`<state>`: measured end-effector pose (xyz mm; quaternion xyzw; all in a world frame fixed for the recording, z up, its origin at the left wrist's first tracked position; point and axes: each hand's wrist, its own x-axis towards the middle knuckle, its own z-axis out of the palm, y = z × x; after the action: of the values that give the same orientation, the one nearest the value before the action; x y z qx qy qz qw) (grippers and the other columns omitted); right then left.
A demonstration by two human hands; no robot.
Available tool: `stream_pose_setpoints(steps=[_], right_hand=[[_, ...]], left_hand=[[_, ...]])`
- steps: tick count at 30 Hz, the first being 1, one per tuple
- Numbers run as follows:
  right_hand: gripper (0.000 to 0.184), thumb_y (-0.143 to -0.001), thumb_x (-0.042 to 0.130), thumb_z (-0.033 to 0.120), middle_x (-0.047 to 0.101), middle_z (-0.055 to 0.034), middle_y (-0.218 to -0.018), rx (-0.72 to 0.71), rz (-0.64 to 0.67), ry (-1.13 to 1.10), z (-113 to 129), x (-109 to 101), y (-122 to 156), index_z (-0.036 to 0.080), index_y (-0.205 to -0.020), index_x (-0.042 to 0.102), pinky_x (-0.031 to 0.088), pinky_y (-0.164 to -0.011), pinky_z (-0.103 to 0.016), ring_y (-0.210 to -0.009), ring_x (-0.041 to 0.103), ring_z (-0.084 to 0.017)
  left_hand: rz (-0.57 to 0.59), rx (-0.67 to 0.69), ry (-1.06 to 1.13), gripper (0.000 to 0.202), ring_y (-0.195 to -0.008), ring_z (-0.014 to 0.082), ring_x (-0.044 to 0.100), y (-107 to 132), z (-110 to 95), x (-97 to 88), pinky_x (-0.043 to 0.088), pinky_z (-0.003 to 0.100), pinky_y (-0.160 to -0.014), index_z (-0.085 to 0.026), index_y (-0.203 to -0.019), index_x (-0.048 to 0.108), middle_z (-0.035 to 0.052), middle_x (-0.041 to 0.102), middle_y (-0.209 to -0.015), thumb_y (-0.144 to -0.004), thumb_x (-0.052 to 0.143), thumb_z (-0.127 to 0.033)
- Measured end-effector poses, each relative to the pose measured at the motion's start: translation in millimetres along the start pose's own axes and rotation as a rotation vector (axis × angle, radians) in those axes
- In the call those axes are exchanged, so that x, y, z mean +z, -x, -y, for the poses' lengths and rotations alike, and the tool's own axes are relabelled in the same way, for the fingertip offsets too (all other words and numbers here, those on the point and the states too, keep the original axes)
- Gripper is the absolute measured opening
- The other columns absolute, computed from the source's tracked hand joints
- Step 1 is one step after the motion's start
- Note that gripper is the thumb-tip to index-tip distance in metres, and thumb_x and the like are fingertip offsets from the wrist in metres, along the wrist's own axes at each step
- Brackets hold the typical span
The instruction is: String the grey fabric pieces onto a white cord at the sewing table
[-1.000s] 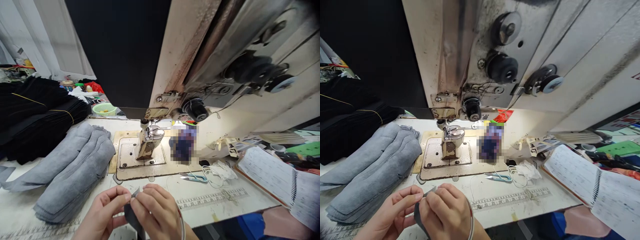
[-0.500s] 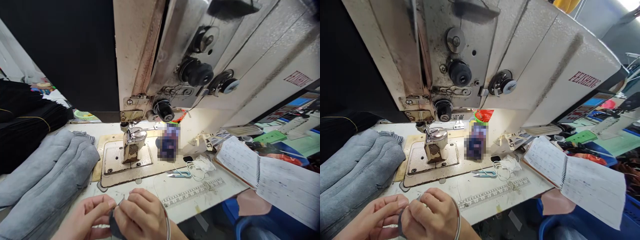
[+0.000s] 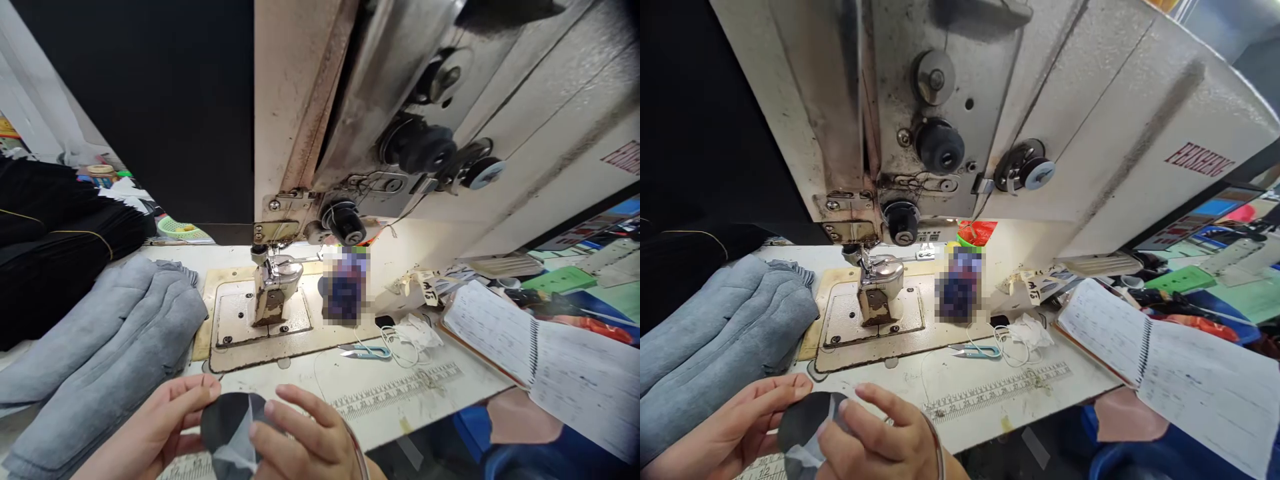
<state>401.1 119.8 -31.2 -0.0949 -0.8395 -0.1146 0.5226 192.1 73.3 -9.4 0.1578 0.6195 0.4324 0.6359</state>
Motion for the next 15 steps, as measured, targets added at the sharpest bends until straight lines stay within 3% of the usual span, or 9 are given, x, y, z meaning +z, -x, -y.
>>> stream_pose_setpoints(steps=[3, 6, 8, 11, 15], right_hand=[[0.032, -0.103, 0.050, 0.014, 0.079, 0.0079, -0.104, -0.063, 0.067, -0.001, 0, -1, 0, 0.022, -0.083, 0.074, 0.047, -0.117, -0.030, -0.117, 0.063, -0.008], [0.041, -0.103, 0.041, 0.009, 0.081, 0.0030, -0.094, -0.029, 0.081, -0.012, 0, 0, -3, 0.020, -0.074, 0.068, 0.044, -0.118, -0.034, -0.111, 0.070, -0.011], [0.042, -0.102, 0.038, 0.007, 0.081, 0.0023, -0.089, 0.033, 0.078, 0.006, 2, 1, -4, 0.019, -0.072, 0.064, 0.043, -0.119, -0.036, -0.107, 0.072, -0.011], [0.037, -0.103, 0.041, 0.009, 0.081, 0.0025, -0.089, 0.109, 0.061, 0.015, 8, 2, -1, 0.018, -0.075, 0.063, 0.045, -0.118, -0.033, -0.102, 0.073, -0.010], [0.040, -0.104, 0.039, 0.010, 0.081, 0.0005, -0.092, 0.138, 0.055, 0.006, 10, 8, 9, 0.016, -0.073, 0.063, 0.044, -0.119, -0.033, -0.098, 0.074, -0.011]], left_hand=[[0.080, -0.012, 0.029, 0.053, -0.084, 0.0239, 0.073, 4, -5, 5.5, 0.061, 0.030, -0.071, -0.018, -0.088, 0.079, 0.0055, 0.079, -0.085, -0.053, 0.095, -0.055], [0.185, -0.081, 0.159, 0.046, -0.060, 0.0159, 0.069, 10, -4, 21.9, 0.055, 0.022, -0.056, -0.019, -0.075, 0.078, 0.0032, 0.077, -0.067, -0.050, 0.096, -0.053], [0.226, -0.070, 0.217, 0.050, -0.056, 0.0144, 0.067, 12, 4, 31.9, 0.053, 0.021, -0.054, -0.019, -0.078, 0.080, 0.0042, 0.077, -0.065, -0.050, 0.095, -0.057], [0.219, 0.021, 0.247, 0.046, -0.052, 0.0104, 0.063, 10, 23, 39.1, 0.049, 0.018, -0.053, -0.017, -0.078, 0.080, 0.0007, 0.072, -0.060, -0.052, 0.097, -0.051], [0.161, 0.003, 0.283, 0.043, -0.046, 0.0064, 0.057, -2, 44, 36.5, 0.045, 0.016, -0.050, -0.015, -0.066, 0.074, -0.0024, 0.065, -0.055, -0.051, 0.099, -0.047]])
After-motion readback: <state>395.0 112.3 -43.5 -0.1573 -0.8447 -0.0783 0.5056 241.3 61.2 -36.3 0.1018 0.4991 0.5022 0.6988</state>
